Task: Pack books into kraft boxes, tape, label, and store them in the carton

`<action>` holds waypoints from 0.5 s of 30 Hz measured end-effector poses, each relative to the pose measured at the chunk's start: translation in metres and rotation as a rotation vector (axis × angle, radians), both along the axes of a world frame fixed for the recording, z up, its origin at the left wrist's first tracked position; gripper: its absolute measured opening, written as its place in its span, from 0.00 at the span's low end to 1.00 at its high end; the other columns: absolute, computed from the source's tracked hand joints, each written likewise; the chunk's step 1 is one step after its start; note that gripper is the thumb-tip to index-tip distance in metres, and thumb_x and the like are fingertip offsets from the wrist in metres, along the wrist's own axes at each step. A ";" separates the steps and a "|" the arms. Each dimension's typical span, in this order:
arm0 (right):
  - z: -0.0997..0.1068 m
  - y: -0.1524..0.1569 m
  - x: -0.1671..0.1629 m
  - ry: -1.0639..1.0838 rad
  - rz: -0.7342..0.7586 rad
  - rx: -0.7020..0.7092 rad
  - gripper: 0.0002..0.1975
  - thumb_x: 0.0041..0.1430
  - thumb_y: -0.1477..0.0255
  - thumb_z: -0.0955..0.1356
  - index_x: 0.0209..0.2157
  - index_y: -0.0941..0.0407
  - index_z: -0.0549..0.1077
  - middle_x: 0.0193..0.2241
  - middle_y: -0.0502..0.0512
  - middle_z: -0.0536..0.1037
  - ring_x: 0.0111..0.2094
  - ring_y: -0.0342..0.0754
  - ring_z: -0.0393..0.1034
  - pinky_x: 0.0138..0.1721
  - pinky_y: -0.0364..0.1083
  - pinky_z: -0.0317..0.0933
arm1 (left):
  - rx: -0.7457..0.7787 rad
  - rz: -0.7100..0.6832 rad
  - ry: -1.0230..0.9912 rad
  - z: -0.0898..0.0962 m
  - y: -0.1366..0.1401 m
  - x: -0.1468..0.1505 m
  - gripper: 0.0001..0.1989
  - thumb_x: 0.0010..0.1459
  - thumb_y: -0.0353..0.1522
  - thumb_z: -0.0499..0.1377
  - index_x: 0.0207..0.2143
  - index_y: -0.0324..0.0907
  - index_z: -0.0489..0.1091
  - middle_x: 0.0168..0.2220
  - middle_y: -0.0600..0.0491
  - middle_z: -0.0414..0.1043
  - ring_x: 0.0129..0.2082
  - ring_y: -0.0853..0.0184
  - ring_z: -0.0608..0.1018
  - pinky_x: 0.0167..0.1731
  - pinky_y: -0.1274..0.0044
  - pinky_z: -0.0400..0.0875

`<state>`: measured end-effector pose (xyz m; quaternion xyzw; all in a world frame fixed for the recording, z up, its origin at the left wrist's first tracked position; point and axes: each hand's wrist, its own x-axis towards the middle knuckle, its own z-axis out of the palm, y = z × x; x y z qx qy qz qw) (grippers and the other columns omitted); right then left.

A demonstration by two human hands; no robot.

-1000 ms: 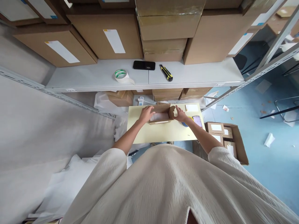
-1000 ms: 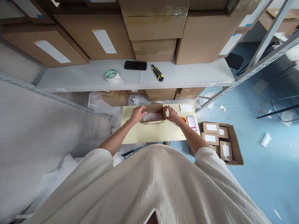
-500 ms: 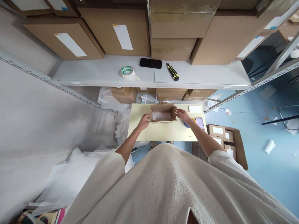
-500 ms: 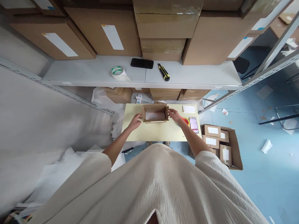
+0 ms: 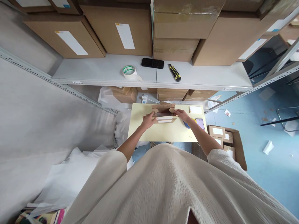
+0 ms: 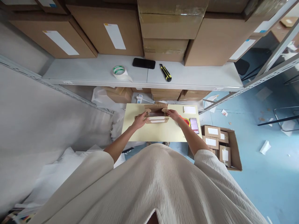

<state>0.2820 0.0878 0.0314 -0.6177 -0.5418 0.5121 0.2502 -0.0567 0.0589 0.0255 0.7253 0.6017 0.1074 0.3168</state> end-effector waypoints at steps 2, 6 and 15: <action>-0.001 0.003 0.001 -0.019 -0.041 -0.025 0.28 0.65 0.43 0.71 0.46 0.54 0.84 0.45 0.60 0.88 0.50 0.59 0.83 0.53 0.58 0.78 | 0.009 0.046 0.015 0.006 0.004 0.006 0.32 0.74 0.42 0.59 0.77 0.51 0.65 0.63 0.42 0.83 0.66 0.45 0.79 0.68 0.55 0.67; -0.002 0.008 0.003 -0.133 -0.092 0.039 0.29 0.64 0.47 0.71 0.55 0.53 0.81 0.53 0.64 0.86 0.54 0.62 0.82 0.56 0.60 0.78 | 0.106 0.119 0.131 0.016 0.009 0.020 0.40 0.69 0.37 0.62 0.81 0.42 0.59 0.71 0.33 0.73 0.72 0.38 0.71 0.70 0.50 0.64; -0.003 0.018 -0.005 -0.154 -0.021 0.092 0.45 0.61 0.51 0.72 0.75 0.50 0.62 0.59 0.66 0.82 0.49 0.61 0.84 0.51 0.60 0.81 | 0.190 -0.067 0.172 0.012 0.027 0.032 0.54 0.62 0.30 0.64 0.86 0.46 0.45 0.85 0.37 0.44 0.84 0.40 0.50 0.78 0.44 0.46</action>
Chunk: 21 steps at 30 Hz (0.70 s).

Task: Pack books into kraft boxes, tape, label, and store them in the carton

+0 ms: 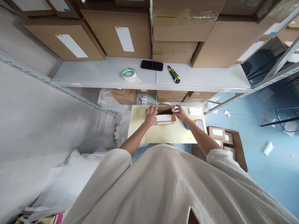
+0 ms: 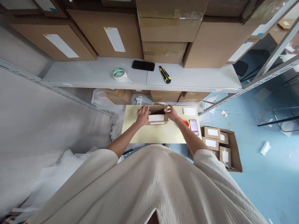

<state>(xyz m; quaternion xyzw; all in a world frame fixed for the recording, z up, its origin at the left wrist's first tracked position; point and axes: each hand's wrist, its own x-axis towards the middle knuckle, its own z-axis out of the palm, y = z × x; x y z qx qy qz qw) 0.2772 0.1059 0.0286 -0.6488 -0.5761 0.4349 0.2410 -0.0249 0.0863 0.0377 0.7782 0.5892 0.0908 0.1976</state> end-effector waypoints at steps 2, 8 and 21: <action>-0.004 0.001 -0.002 0.013 0.022 -0.011 0.47 0.60 0.53 0.72 0.77 0.50 0.59 0.59 0.66 0.82 0.50 0.62 0.84 0.51 0.62 0.81 | -0.020 -0.015 0.008 0.000 0.002 0.000 0.55 0.62 0.30 0.65 0.86 0.46 0.46 0.85 0.36 0.44 0.84 0.39 0.48 0.79 0.44 0.44; -0.010 0.001 -0.002 0.010 0.077 0.008 0.45 0.62 0.57 0.72 0.78 0.50 0.59 0.59 0.66 0.82 0.50 0.62 0.82 0.53 0.66 0.80 | -0.015 -0.032 0.050 0.004 -0.008 0.000 0.50 0.63 0.32 0.68 0.84 0.46 0.54 0.81 0.33 0.53 0.83 0.37 0.52 0.79 0.45 0.42; -0.042 -0.050 0.057 -0.292 -0.138 -0.080 0.25 0.69 0.64 0.67 0.62 0.57 0.80 0.64 0.69 0.77 0.52 0.58 0.82 0.58 0.55 0.75 | 0.000 -0.164 0.141 -0.005 -0.034 -0.004 0.37 0.70 0.24 0.53 0.80 0.46 0.64 0.75 0.33 0.66 0.75 0.44 0.67 0.72 0.51 0.57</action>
